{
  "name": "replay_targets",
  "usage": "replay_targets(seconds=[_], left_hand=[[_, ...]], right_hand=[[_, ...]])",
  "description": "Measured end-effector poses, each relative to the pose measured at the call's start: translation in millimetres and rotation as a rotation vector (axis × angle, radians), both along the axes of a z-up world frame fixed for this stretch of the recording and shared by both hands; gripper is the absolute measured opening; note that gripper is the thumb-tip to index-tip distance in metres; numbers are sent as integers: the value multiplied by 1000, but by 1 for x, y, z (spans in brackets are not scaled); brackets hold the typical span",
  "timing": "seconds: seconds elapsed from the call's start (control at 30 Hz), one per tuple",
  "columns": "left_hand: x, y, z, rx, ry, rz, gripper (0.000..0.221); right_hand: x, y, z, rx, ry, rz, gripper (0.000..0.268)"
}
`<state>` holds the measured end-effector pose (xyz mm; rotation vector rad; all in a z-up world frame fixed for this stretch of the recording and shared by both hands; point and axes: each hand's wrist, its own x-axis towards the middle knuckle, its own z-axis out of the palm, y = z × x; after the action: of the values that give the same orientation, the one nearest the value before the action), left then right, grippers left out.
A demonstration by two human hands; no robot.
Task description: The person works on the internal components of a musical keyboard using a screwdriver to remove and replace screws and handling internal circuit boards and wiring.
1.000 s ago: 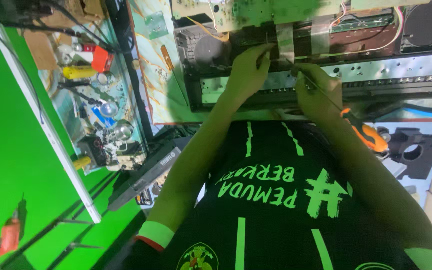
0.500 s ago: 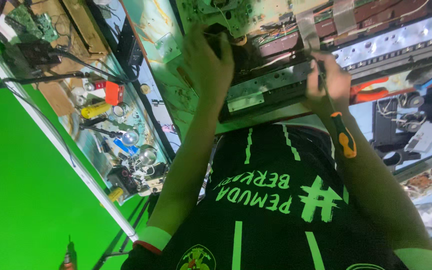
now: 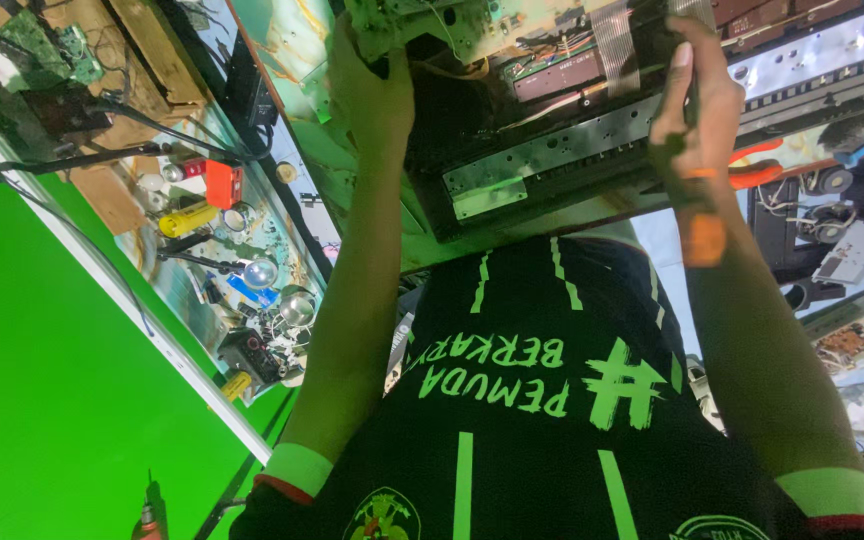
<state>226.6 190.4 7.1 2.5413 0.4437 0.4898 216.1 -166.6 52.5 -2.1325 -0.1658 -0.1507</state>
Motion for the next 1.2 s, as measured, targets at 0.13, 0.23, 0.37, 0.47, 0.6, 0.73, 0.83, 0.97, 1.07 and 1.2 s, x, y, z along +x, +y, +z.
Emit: replay_targets(seconds=[0.13, 0.23, 0.37, 0.47, 0.6, 0.73, 0.83, 0.97, 1.07, 1.2], left_hand=[[4, 4, -7, -160, 21, 107, 60], [9, 10, -8, -297, -84, 33, 55], [6, 19, -12, -494, -49, 65, 50], [11, 29, -16, -457, 56, 127, 54], [17, 42, -33, -522, 168, 176, 57], [19, 53, -51, -623, 7, -54, 47], [14, 54, -57, -430, 40, -7, 48], [4, 48, -55, -482, 13, 18, 56], [-1, 42, -52, -728, -42, 26, 72], [-6, 37, -47, -703, -110, -38, 73]], right_hand=[[16, 2, -17, 4, 206, 50, 23], [27, 3, -38, 18, 253, 81, 30], [25, -5, -63, 15, 41, 168, 24], [27, -8, -73, -31, 29, 138, 31], [40, -19, -85, 68, 26, -11, 28], [62, -15, -95, 322, 36, -19, 25], [71, -3, -101, 730, 137, -67, 36], [74, 8, -110, 1014, 196, -124, 37], [72, 10, -120, 780, -40, -96, 38], [71, 8, -132, 716, -83, -219, 43]])
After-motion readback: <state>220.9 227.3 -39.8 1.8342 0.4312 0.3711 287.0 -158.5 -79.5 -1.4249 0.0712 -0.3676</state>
